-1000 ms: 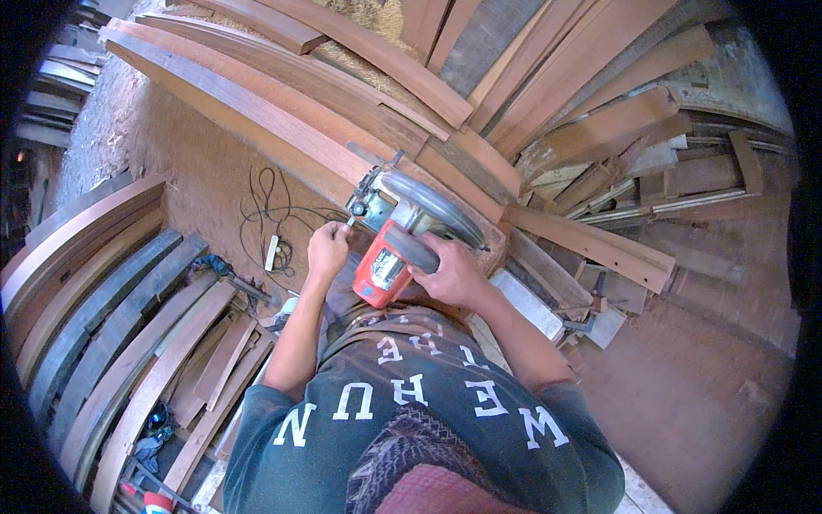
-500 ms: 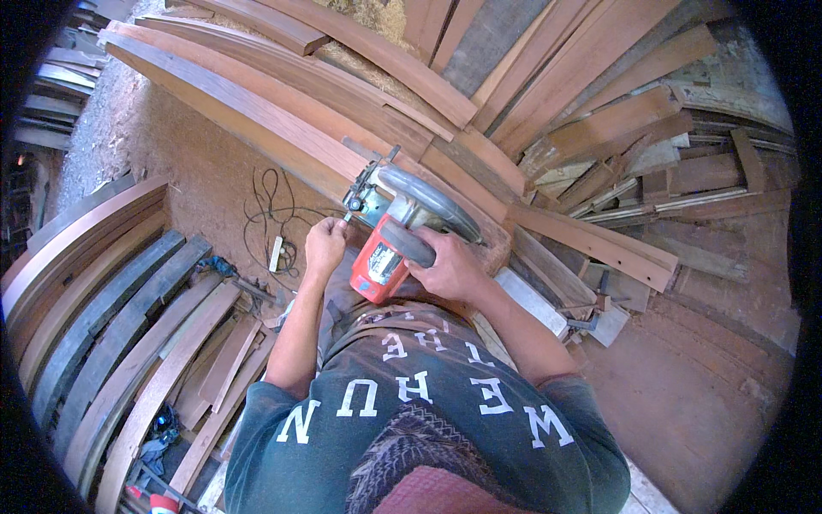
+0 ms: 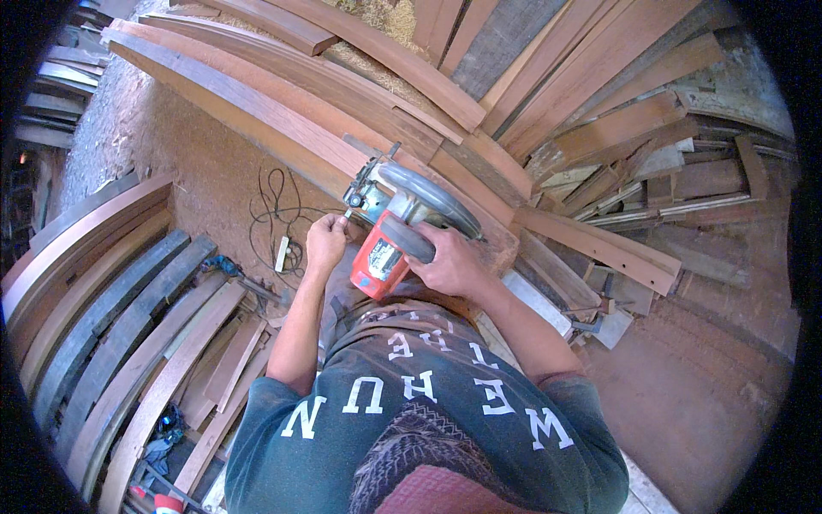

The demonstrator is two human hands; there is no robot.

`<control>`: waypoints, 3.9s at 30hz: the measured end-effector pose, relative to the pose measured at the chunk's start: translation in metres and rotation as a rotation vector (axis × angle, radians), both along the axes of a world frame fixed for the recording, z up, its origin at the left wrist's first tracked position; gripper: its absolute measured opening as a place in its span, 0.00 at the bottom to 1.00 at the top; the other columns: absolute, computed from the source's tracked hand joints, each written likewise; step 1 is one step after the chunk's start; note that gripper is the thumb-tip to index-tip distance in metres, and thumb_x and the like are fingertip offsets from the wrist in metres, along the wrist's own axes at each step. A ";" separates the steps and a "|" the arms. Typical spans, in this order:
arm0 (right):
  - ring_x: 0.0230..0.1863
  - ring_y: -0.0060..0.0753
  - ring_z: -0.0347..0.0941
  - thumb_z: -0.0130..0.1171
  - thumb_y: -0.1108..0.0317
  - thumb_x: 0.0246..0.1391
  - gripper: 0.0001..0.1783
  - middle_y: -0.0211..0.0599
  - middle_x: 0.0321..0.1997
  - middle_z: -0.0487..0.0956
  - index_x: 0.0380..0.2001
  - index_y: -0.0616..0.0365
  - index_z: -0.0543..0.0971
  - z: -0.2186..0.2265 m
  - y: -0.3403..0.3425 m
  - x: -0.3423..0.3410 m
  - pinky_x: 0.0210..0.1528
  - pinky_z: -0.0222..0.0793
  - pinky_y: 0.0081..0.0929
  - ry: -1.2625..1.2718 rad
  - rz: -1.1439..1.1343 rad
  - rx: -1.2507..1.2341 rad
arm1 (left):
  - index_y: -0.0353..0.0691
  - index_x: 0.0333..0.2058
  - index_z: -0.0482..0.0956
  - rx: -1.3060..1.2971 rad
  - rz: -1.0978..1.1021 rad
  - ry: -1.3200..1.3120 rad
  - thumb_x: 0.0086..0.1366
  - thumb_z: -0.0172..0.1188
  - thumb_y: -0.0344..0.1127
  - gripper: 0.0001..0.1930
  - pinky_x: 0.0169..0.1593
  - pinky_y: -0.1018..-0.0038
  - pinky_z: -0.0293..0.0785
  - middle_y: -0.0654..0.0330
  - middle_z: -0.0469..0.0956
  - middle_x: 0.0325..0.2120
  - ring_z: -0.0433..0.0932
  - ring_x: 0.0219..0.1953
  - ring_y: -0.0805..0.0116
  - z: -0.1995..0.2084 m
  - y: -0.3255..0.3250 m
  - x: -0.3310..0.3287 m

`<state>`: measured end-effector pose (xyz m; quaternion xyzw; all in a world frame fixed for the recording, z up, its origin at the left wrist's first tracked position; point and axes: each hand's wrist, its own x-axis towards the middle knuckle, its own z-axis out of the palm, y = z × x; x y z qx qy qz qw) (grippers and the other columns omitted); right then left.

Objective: The person moves wooden boards from a large stack, selects a specific piece of lumber, and uses a circular saw to cut through the wood.

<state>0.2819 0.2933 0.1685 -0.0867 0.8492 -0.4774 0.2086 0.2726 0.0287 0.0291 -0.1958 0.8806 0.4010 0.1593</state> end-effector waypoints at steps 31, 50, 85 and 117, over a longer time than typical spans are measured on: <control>0.46 0.65 0.80 0.68 0.65 0.51 0.21 0.62 0.40 0.83 0.48 0.61 0.79 -0.007 0.004 0.003 0.50 0.76 0.52 -0.007 0.010 -0.013 | 0.34 0.37 0.85 0.034 0.043 0.055 0.70 0.58 0.40 0.14 0.38 0.68 0.75 0.56 0.84 0.25 0.82 0.29 0.66 -0.014 -0.001 0.004; 0.47 0.65 0.80 0.67 0.63 0.51 0.22 0.61 0.42 0.83 0.49 0.61 0.79 -0.013 0.006 0.006 0.50 0.76 0.51 -0.018 0.021 -0.023 | 0.36 0.36 0.86 0.045 0.087 0.077 0.69 0.59 0.41 0.14 0.40 0.66 0.76 0.55 0.84 0.25 0.84 0.30 0.63 -0.017 0.002 0.008; 0.43 0.63 0.81 0.68 0.66 0.49 0.19 0.59 0.38 0.83 0.45 0.61 0.80 -0.020 0.003 0.008 0.46 0.77 0.51 0.046 -0.008 -0.083 | 0.35 0.36 0.86 0.045 0.067 0.123 0.71 0.59 0.41 0.14 0.40 0.66 0.76 0.54 0.84 0.25 0.83 0.30 0.63 -0.015 0.003 0.007; 0.44 0.63 0.81 0.67 0.67 0.49 0.20 0.60 0.38 0.83 0.46 0.61 0.80 -0.017 0.003 0.012 0.48 0.77 0.49 0.055 -0.018 -0.075 | 0.33 0.35 0.85 0.058 0.083 0.105 0.70 0.59 0.40 0.14 0.39 0.67 0.75 0.55 0.84 0.26 0.82 0.30 0.66 -0.014 0.004 0.007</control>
